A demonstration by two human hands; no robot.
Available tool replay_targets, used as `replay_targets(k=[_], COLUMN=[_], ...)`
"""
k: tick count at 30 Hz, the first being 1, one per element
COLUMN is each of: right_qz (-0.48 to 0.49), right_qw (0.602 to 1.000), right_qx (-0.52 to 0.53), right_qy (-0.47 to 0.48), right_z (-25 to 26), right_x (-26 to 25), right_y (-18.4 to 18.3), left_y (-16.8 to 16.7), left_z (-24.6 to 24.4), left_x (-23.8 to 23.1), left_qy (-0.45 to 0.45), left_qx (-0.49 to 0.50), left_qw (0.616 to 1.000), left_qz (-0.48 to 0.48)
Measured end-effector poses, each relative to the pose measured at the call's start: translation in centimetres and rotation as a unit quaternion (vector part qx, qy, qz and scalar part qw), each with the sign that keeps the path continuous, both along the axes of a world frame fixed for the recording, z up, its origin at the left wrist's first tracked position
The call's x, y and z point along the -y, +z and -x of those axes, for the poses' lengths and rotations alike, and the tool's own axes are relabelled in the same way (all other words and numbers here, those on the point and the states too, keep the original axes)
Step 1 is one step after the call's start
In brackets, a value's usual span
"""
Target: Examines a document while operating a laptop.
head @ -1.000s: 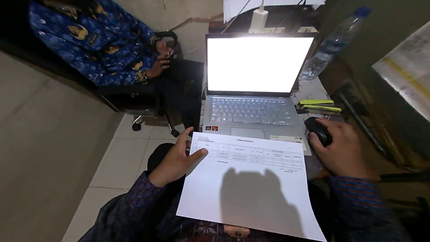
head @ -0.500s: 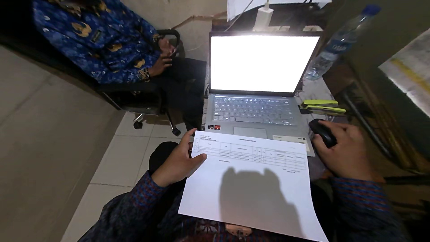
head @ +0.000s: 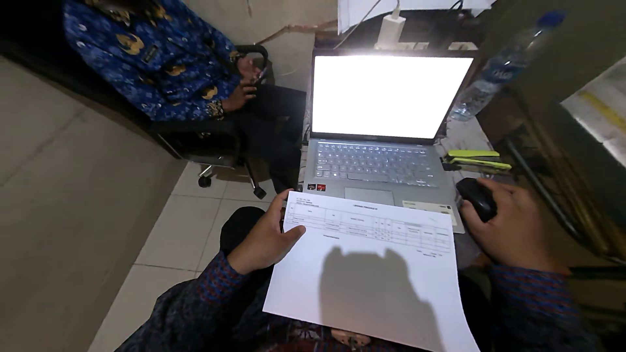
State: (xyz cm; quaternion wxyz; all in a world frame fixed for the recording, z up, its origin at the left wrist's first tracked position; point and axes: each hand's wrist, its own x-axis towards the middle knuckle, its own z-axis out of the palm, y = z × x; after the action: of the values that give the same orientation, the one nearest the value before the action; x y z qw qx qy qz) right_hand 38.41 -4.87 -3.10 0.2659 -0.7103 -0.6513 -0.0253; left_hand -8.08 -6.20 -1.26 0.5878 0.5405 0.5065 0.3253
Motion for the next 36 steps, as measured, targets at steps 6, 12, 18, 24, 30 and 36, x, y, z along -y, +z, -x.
replay_targets(k=[6, 12, 18, 24, 30, 36], right_qz=[0.002, -0.006, -0.011, -0.016, -0.016, -0.018], right_qw=[1.0, 1.0, 1.0, 1.0, 1.0, 1.0], right_qx=[0.004, 0.001, 0.005, -0.002, -0.005, -0.004], right_qy=[-0.001, 0.006, 0.013, 0.013, 0.008, 0.006], right_z=[-0.01, -0.37, -0.45, -0.48, -0.39, -0.26], right_x=[-0.01, -0.07, -0.03, -0.02, 0.08, 0.19], right_y=[0.09, -0.39, -0.51, -0.49, -0.46, -0.38], left_y=[-0.33, -0.53, -0.84, -0.89, -0.85, -0.82], left_z=[0.01, -0.14, -0.18, -0.18, -0.26, -0.36], left_x=[0.19, 0.46, 0.55, 0.49, 0.56, 0.6], left_qy=[0.001, 0.01, 0.013, 0.013, 0.015, 0.018], left_qx=[0.027, 0.043, 0.046, 0.049, 0.043, 0.036], left_qw=[1.0, 0.999, 0.999, 0.999, 0.999, 0.999], left_qz=[0.0, -0.005, -0.015, -0.012, -0.013, -0.013])
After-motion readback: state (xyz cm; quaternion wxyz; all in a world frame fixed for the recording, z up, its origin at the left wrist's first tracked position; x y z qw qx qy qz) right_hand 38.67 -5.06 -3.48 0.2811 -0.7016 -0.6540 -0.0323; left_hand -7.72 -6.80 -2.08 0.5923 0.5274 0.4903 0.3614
